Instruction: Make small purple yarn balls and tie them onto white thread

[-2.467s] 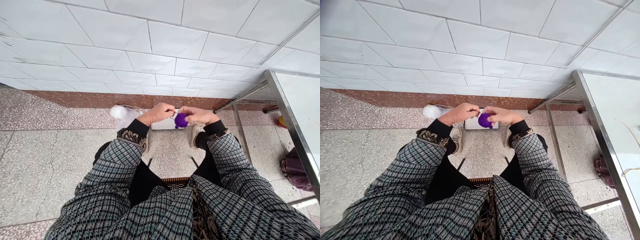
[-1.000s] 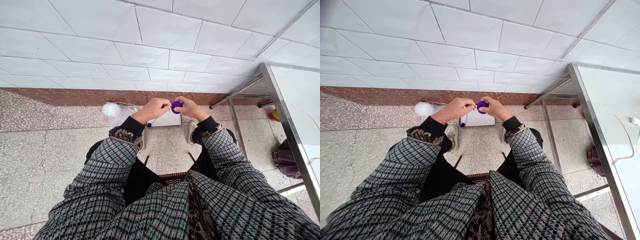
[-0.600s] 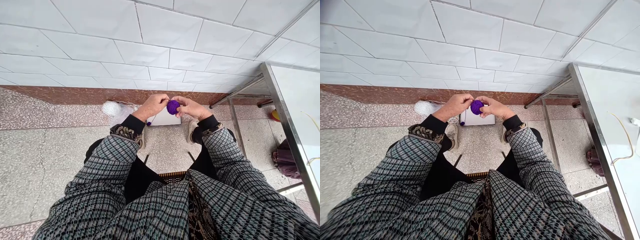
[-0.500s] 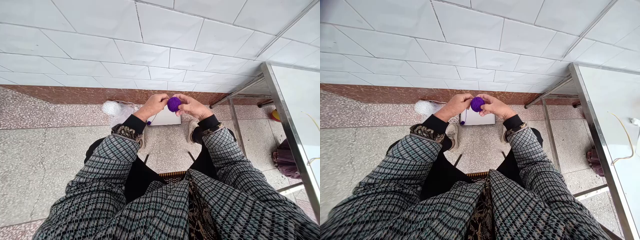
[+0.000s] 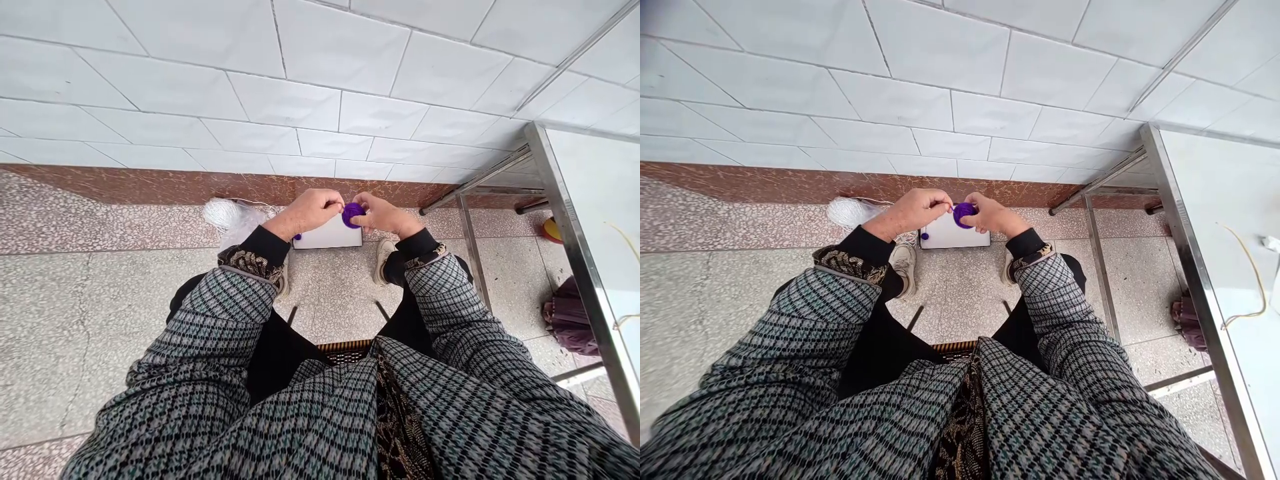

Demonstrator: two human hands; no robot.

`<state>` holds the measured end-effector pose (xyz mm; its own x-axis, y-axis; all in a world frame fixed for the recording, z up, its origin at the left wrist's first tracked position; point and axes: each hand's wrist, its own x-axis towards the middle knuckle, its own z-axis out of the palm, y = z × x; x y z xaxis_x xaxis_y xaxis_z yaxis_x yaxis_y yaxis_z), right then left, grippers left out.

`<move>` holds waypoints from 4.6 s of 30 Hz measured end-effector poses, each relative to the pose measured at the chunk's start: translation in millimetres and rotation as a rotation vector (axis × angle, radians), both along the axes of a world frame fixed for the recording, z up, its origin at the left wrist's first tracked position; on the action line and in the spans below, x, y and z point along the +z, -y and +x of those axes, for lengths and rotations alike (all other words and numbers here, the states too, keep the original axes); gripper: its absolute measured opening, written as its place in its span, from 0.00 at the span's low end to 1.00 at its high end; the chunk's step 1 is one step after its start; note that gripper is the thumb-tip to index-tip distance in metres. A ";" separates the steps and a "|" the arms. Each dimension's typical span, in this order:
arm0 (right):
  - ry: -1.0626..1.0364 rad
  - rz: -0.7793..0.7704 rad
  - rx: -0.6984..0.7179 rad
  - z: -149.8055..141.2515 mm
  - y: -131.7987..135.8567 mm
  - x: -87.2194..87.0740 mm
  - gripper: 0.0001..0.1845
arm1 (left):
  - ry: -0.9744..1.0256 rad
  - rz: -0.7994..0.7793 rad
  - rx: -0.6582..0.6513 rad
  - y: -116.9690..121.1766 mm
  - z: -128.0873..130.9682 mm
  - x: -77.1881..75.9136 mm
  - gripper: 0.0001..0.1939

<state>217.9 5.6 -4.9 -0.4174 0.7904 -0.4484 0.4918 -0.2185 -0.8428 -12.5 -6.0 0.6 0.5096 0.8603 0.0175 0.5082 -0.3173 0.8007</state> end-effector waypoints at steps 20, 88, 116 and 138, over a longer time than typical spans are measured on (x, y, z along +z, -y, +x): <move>-0.080 0.030 -0.108 2.0 -4.3 4.5 0.21 | 0.052 -0.113 -0.157 5.7 3.3 7.2 0.08; -0.425 -0.108 0.337 11.8 1.9 20.8 0.26 | -0.029 -0.102 0.009 -5.9 -13.2 3.8 0.10; -0.366 -0.084 0.190 3.8 4.9 21.1 0.27 | -0.006 0.000 0.079 -6.2 -8.4 -3.3 0.11; -0.579 -0.115 0.028 4.7 5.5 26.5 0.34 | -0.033 -0.061 0.080 -6.6 -13.1 3.5 0.10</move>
